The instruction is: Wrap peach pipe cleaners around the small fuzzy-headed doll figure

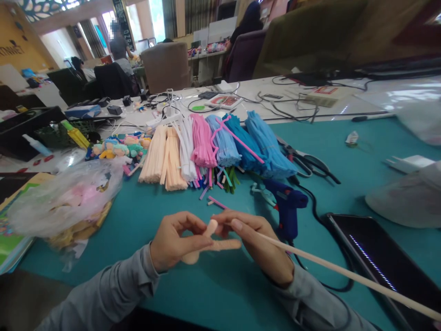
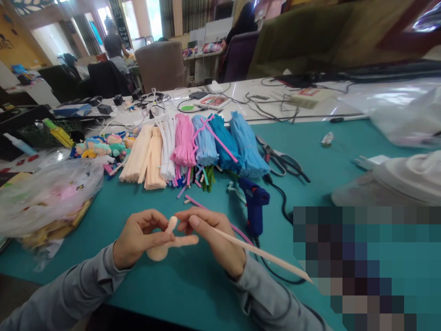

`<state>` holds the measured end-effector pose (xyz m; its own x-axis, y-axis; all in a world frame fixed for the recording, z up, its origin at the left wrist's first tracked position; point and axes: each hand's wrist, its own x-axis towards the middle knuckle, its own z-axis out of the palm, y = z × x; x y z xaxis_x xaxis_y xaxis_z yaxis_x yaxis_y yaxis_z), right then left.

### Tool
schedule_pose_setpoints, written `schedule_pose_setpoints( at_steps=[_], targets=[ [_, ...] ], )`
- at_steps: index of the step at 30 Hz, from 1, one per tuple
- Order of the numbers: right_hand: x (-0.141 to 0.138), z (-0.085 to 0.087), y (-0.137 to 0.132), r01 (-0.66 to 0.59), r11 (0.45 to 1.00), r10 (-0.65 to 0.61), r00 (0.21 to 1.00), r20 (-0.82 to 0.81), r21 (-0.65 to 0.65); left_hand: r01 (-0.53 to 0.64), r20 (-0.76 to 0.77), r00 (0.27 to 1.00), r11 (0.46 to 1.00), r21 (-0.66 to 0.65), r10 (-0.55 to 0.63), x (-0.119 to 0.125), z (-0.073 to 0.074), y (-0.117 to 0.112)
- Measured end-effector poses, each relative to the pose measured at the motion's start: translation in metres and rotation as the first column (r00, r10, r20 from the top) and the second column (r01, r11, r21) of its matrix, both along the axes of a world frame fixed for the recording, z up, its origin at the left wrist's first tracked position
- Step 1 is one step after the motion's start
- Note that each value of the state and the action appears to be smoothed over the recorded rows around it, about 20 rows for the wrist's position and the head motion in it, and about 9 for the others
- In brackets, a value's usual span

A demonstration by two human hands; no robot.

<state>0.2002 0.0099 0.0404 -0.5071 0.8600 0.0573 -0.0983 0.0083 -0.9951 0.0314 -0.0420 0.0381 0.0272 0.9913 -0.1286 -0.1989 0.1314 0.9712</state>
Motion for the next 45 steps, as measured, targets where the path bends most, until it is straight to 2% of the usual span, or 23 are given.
schedule_pose_setpoints(
  at_steps=[4, 12, 16, 21, 23, 27, 29, 31, 36, 38, 41, 45],
  targets=[
    [-0.001, -0.003, 0.0, 0.017, 1.0, -0.019, 0.996, -0.082, -0.018, 0.032, 0.147, 0.989, 0.995, -0.094, -0.018, 0.001, 0.004, 0.002],
    [-0.004, 0.002, -0.003, 0.057, 0.993, -0.071, 0.988, -0.137, -0.103, -0.003, 0.269, 0.961, 0.976, -0.219, 0.064, 0.005, 0.005, 0.005],
    [-0.003, 0.002, -0.006, 0.092, 0.987, -0.113, 0.98, -0.164, -0.128, -0.05, 0.297, 0.947, 0.966, -0.252, 0.126, 0.006, 0.007, 0.006],
    [-0.004, 0.006, -0.012, 0.12, 0.984, -0.138, 0.98, -0.141, -0.131, -0.108, 0.252, 0.952, 0.964, -0.243, 0.17, 0.007, 0.005, 0.005],
    [-0.005, 0.008, -0.013, 0.121, 0.988, -0.132, 0.984, -0.117, -0.096, -0.126, 0.23, 0.957, 0.966, -0.226, 0.179, 0.008, 0.003, 0.004],
    [-0.007, 0.009, -0.014, 0.148, 0.987, -0.144, 0.986, -0.078, 0.053, -0.129, 0.207, 0.964, 0.976, -0.174, 0.164, 0.008, 0.0, 0.002],
    [-0.009, 0.01, -0.015, 0.138, 0.988, -0.131, 0.988, -0.084, 0.072, -0.128, 0.198, 0.968, 0.98, -0.154, 0.158, 0.008, -0.003, 0.002],
    [-0.01, 0.009, -0.017, 0.125, 0.992, -0.121, 0.988, -0.091, 0.034, -0.142, 0.19, 0.967, 0.98, -0.141, 0.168, 0.008, -0.005, 0.001],
    [-0.014, 0.006, -0.021, 0.161, 0.975, -0.172, 0.983, -0.06, -0.156, -0.159, 0.196, 0.963, 0.979, -0.13, 0.182, 0.007, -0.007, 0.001],
    [-0.015, 0.003, -0.023, 0.188, 0.967, -0.198, 0.979, -0.043, -0.172, -0.142, 0.199, 0.966, 0.982, -0.122, 0.164, 0.008, -0.006, 0.0],
    [-0.017, 0.0, -0.024, 0.251, 0.962, -0.252, 0.968, 0.002, -0.107, -0.137, 0.197, 0.968, 0.984, -0.112, 0.157, 0.009, -0.006, 0.0],
    [-0.019, -0.003, -0.025, 0.3, 0.953, -0.302, 0.953, 0.032, 0.05, -0.156, 0.197, 0.964, 0.981, -0.118, 0.177, 0.01, -0.005, 0.0]
  ],
)
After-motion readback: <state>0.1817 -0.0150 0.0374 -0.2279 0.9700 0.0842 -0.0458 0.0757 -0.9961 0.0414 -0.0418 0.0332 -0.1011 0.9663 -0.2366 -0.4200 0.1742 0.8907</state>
